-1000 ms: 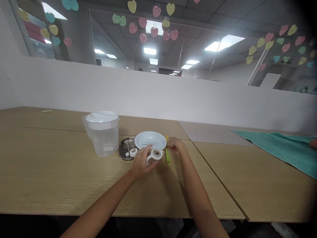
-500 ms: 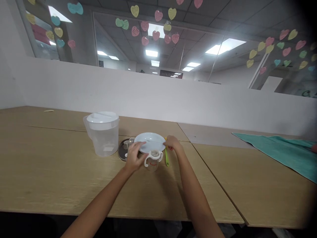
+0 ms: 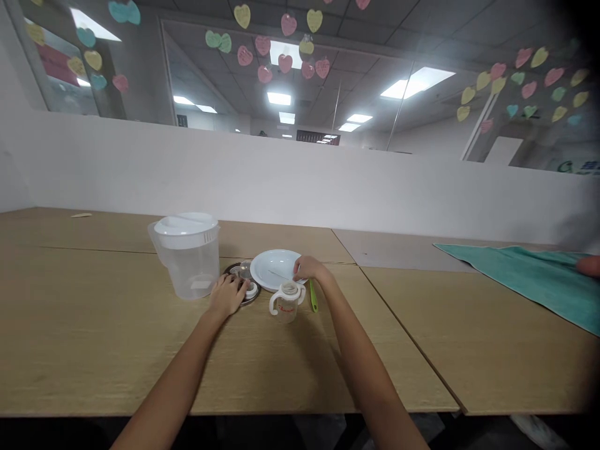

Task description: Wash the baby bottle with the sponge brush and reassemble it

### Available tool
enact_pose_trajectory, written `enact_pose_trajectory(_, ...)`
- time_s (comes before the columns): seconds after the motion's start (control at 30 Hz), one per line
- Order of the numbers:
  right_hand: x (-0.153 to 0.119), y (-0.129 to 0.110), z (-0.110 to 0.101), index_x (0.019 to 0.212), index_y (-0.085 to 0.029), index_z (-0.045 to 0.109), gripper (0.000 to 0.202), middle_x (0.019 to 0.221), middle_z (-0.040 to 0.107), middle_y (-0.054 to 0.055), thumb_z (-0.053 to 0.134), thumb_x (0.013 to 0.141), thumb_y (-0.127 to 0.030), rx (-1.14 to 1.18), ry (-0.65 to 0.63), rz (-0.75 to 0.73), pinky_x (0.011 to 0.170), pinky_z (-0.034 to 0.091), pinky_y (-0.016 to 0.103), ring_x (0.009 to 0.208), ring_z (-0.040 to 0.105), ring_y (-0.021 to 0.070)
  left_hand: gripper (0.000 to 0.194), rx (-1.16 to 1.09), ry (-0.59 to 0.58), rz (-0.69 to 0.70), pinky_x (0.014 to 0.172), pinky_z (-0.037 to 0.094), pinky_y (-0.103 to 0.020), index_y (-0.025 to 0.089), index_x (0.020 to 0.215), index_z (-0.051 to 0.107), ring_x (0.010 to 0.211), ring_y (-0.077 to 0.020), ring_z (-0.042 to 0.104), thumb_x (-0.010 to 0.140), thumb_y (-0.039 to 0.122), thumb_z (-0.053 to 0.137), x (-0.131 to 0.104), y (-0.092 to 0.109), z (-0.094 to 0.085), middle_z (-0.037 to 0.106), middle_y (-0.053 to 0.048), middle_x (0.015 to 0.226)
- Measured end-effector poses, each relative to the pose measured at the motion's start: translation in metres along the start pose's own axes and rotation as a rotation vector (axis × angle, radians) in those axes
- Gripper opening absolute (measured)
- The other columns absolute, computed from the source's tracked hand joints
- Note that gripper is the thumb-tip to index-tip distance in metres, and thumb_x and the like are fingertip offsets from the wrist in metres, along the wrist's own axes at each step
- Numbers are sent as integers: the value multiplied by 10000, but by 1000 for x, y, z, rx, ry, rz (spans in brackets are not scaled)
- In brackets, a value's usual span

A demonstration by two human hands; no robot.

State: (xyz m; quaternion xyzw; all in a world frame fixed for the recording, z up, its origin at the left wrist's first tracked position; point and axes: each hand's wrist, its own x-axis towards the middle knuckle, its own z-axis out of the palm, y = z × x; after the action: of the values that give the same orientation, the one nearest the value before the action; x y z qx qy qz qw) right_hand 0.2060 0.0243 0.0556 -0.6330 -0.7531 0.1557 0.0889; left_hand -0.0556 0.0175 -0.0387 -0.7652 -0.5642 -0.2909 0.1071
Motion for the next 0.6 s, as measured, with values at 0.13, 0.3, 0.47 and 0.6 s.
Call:
enact_pose_trajectory(0.13,2,-5,6,794,-149,696,199,812,696,42,669,598,-173,1,-33,-50,552,395,174,710,607,141,513,-5,-56,-42,907,379,-460,206,879,680,1064,-298,529,866,532,284,1,1,-4,671,-110,988)
enact_pose_trajectory(0.3,1,-4,9,990,-195,685,399,847,684,1,555,631,-79,31,-76,-157,546,366,151,659,561,90,589,36,-37,-127,801,434,-367,167,737,670,890,-262,609,882,517,219,4,10,-13,684,-129,819)
enact_pose_trajectory(0.47,5,3,9,939,-162,714,418,832,690,11,426,667,-27,134,-144,-298,580,382,157,664,557,85,495,-46,90,-196,706,454,-320,174,815,685,790,-231,623,877,468,291,5,18,-23,689,-102,807)
enact_pose_trajectory(0.6,6,4,11,855,-145,731,351,838,706,20,472,652,-22,155,-154,-302,643,413,159,755,596,112,377,-195,270,-200,769,468,-338,174,836,686,861,-232,616,844,421,401,5,22,-30,685,-84,912)
